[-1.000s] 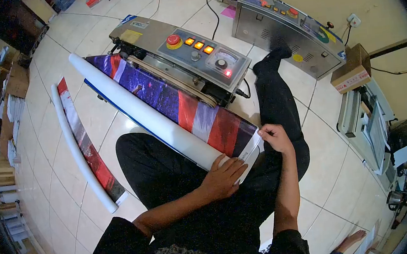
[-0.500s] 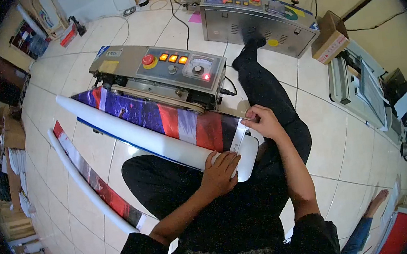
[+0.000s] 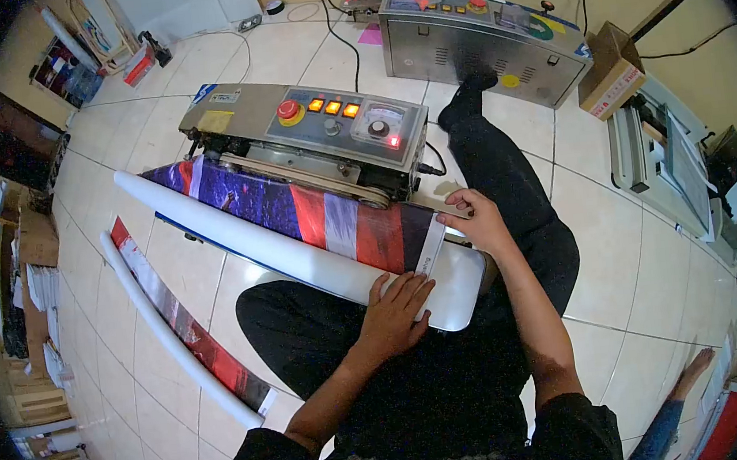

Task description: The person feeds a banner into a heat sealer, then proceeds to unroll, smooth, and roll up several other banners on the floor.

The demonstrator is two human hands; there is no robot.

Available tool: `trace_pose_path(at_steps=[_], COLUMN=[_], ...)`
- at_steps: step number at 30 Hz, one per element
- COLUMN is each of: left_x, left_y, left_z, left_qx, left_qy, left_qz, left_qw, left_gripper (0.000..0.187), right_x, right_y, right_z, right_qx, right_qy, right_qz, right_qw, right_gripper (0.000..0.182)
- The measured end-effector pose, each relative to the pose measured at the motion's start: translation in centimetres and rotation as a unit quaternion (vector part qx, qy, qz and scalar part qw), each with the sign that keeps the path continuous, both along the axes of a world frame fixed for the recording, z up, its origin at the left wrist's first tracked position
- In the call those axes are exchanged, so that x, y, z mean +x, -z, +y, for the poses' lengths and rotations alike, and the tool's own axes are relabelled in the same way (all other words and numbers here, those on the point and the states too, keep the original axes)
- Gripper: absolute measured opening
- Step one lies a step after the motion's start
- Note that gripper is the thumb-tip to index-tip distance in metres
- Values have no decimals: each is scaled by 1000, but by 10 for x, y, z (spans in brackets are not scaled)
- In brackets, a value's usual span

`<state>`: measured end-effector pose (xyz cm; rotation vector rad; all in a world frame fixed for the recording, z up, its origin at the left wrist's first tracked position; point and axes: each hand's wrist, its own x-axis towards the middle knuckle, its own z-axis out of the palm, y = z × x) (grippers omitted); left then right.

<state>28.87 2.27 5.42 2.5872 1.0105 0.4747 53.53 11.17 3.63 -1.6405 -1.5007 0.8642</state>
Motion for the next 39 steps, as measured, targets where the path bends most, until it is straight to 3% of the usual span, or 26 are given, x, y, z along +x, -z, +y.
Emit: trace_pose_path(at_steps=[3,8,11,14,20,33,39], left_x=[-5,-11,-13,-16,-16,-49,-53], left_y=[2,-3,6,14,0,-7,-12], left_z=[4,0,-12,-16,-6,22,31], left_qx=[13,12,-9,0,-4,-23,-45], left_qy=[1,-57,-165,-197,-204,-162,-172], left_qz=[5,23,13,9,97,38,20], left_qw=[1000,998,986,980,974,986,984], left_gripper=[62,65,69,72,70,69,70], right_x=[-7,-19,-24,-27,-36,-29,-33], right_y=[2,-25,-32,-29,-15,-8,-10], right_z=[2,3,8,9,10,7,3], right_qx=[-19,11,-26,-21,-39,45,98], right_qy=[14,35,40,39,34,-29,-2], right_qz=[52,-112,-150,-179,-150,-152,-119], right_qw=[998,993,988,983,987,987,988], right_gripper=[30,36,38,45,46,31,27])
